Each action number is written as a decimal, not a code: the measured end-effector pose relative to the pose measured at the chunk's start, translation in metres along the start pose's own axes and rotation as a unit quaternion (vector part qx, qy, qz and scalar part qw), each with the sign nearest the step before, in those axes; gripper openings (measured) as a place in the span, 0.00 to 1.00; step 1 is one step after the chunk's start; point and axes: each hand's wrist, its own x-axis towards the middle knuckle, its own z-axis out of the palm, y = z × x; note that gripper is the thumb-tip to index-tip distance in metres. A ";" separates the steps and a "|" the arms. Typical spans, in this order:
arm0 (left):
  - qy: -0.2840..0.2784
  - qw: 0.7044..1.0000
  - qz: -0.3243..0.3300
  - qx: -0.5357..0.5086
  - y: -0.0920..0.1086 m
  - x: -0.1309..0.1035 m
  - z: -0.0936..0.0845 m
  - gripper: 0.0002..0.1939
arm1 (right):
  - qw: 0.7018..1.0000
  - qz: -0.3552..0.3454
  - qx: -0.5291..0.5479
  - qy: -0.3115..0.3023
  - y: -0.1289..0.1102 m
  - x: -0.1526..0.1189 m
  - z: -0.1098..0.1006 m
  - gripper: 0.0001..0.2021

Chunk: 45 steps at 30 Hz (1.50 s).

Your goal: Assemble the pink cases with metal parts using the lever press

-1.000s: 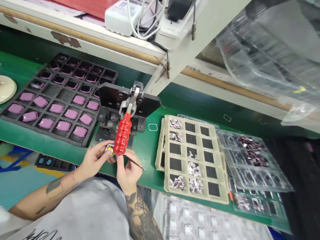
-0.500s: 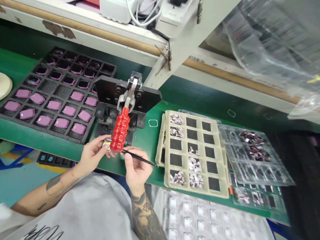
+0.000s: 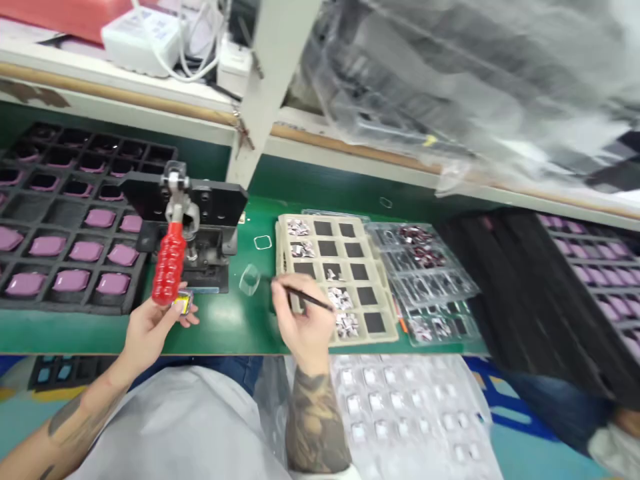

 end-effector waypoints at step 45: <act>-0.093 0.959 0.128 0.234 0.017 -0.001 0.008 0.11 | 0.990 0.117 0.076 0.027 0.001 -0.023 0.021 0.08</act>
